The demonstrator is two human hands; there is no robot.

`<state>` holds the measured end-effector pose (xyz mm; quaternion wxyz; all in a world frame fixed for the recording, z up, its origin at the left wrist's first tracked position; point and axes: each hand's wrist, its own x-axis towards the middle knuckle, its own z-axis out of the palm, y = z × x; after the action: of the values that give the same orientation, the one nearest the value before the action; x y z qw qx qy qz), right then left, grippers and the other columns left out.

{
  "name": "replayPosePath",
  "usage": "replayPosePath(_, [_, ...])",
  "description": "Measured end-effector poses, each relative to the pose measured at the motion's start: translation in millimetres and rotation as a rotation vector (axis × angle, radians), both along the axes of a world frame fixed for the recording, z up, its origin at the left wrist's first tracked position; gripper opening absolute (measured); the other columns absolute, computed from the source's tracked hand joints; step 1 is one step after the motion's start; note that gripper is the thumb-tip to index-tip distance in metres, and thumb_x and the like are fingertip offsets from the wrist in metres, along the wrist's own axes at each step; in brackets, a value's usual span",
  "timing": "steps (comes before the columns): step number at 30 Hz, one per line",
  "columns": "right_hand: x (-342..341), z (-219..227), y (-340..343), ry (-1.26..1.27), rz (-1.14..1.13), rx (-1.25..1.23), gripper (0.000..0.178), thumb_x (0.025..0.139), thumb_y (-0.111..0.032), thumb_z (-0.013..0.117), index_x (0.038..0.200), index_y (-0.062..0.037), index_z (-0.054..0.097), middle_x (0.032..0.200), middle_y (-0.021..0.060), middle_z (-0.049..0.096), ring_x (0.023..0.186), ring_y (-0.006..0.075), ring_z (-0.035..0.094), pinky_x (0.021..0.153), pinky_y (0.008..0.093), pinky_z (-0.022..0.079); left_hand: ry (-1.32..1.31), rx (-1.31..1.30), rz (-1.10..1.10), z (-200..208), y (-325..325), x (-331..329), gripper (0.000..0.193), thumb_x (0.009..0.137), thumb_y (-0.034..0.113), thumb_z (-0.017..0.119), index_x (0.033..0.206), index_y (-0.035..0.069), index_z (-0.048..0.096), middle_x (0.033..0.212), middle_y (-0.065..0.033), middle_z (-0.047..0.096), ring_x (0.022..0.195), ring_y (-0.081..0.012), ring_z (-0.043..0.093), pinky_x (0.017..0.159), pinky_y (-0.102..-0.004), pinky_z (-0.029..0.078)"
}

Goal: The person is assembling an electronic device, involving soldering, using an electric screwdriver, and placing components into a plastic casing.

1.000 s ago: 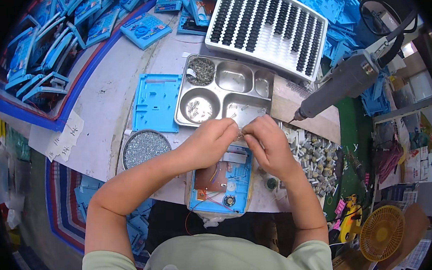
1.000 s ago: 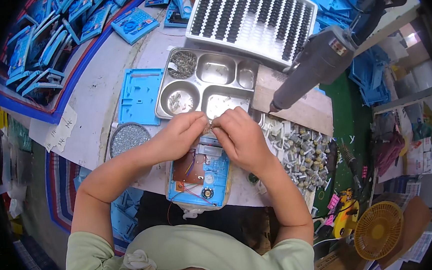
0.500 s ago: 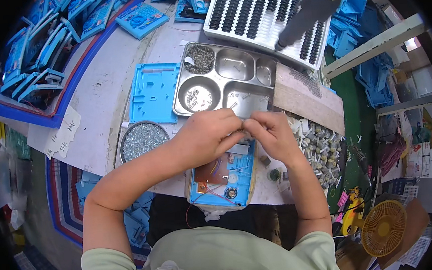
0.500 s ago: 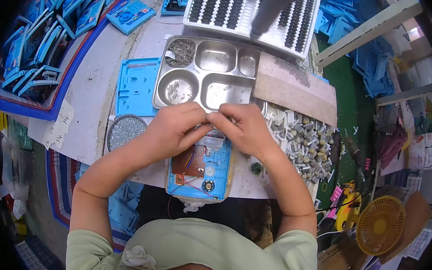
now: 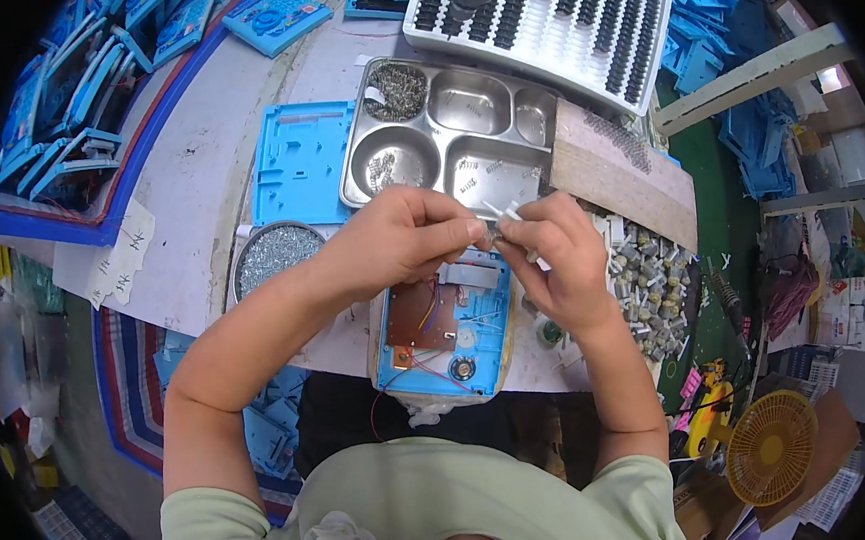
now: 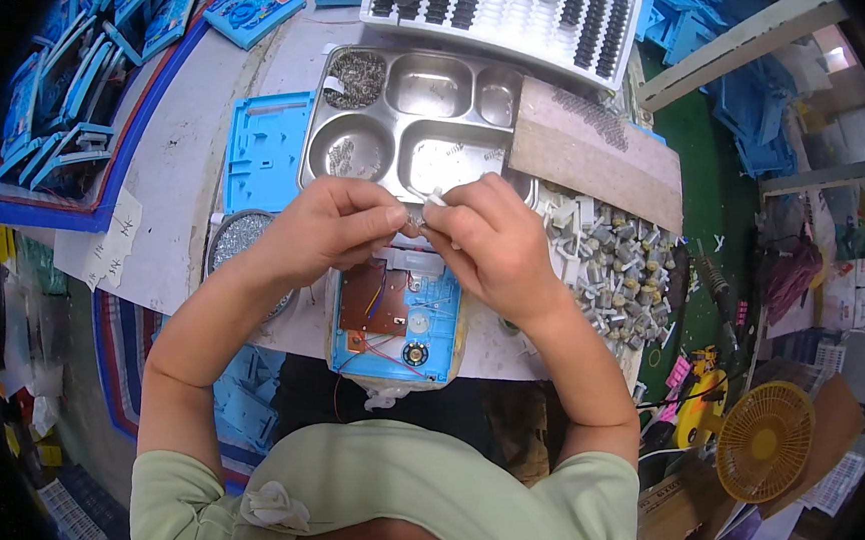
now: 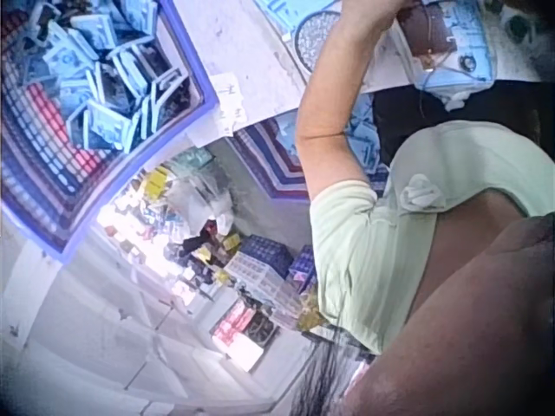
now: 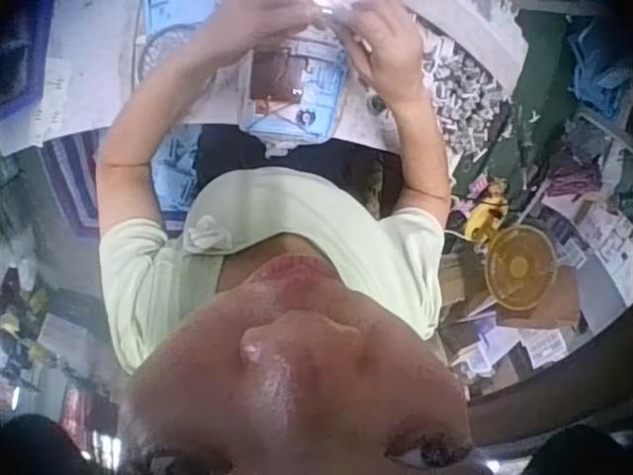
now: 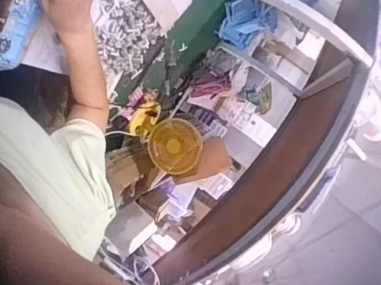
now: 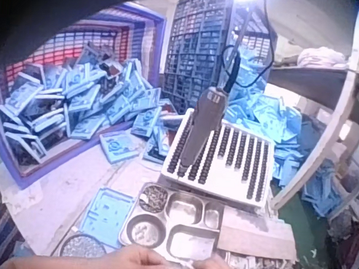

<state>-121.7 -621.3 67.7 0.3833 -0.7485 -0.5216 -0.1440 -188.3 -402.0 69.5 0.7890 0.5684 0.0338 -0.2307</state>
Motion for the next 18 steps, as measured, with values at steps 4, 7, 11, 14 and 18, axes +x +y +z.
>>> replayPosePath(4, [5.5, 5.0, -5.5, 0.649, 0.062, 0.032, 0.016, 0.086, -0.015, 0.076, 0.091, -0.0021, 0.068, 0.082, 0.0070, 0.065, 0.071, 0.0136, 0.060, 0.059, 0.0295, 0.046, -0.486, 0.376, 0.173, -14.9, -9.4, -9.9, 0.011, 0.095, 0.011, 0.069, 0.099, 0.001, 0.072, 0.072, -0.0023, 0.061, 0.059, -0.0110, 0.053, 0.054, -0.0266, 0.042])
replayPosePath(7, [1.6, -1.9, -0.6, 0.878, 0.009, -0.074, 0.029, 0.097, -0.024, 0.068, 0.083, 0.0011, 0.068, 0.072, 0.0029, 0.064, 0.065, 0.0066, 0.055, 0.059, 0.0256, 0.045, -0.963, 0.801, 0.239, -8.9, -12.5, -9.5, 0.012, 0.087, 0.007, 0.073, 0.098, 0.001, 0.072, 0.074, -0.0077, 0.060, 0.062, -0.0194, 0.057, 0.057, -0.0327, 0.044])
replayPosePath(11, [-1.4, -5.9, 3.0, 0.974, 0.005, -0.015, 0.036, 0.102, -0.027, 0.064, 0.081, 0.0014, 0.069, 0.069, 0.0002, 0.063, 0.064, 0.0057, 0.053, 0.059, 0.0246, 0.043, -0.871, 0.711, 0.243, -7.1, -9.6, -14.5, 0.013, 0.086, 0.006, 0.073, 0.098, 0.001, 0.072, 0.075, -0.0087, 0.061, 0.062, -0.0210, 0.058, 0.056, -0.0321, 0.045])
replayPosePath(14, [-1.7, -2.9, 4.0, 1.104, -0.051, 0.013, 0.037, 0.101, -0.028, 0.064, 0.081, 0.0013, 0.069, 0.069, -0.0003, 0.063, 0.065, 0.0059, 0.053, 0.059, 0.0248, 0.043, -0.803, 0.685, 0.261, -5.9, -10.7, -16.4, 0.013, 0.086, 0.005, 0.073, 0.099, 0.002, 0.073, 0.076, -0.0093, 0.061, 0.063, -0.0213, 0.058, 0.056, -0.0322, 0.045])
replayPosePath(18, [4.8, -0.3, 1.7, 1.188, 0.025, -0.140, 0.036, 0.102, -0.029, 0.063, 0.082, 0.0005, 0.068, 0.071, -0.0008, 0.062, 0.068, 0.0047, 0.053, 0.060, 0.0252, 0.043, -1.056, 0.800, 0.339, -18.2, -13.9, -9.3, 0.012, 0.088, 0.008, 0.073, 0.098, 0.002, 0.071, 0.077, -0.0066, 0.061, 0.062, -0.0161, 0.059, 0.056, -0.0301, 0.046])
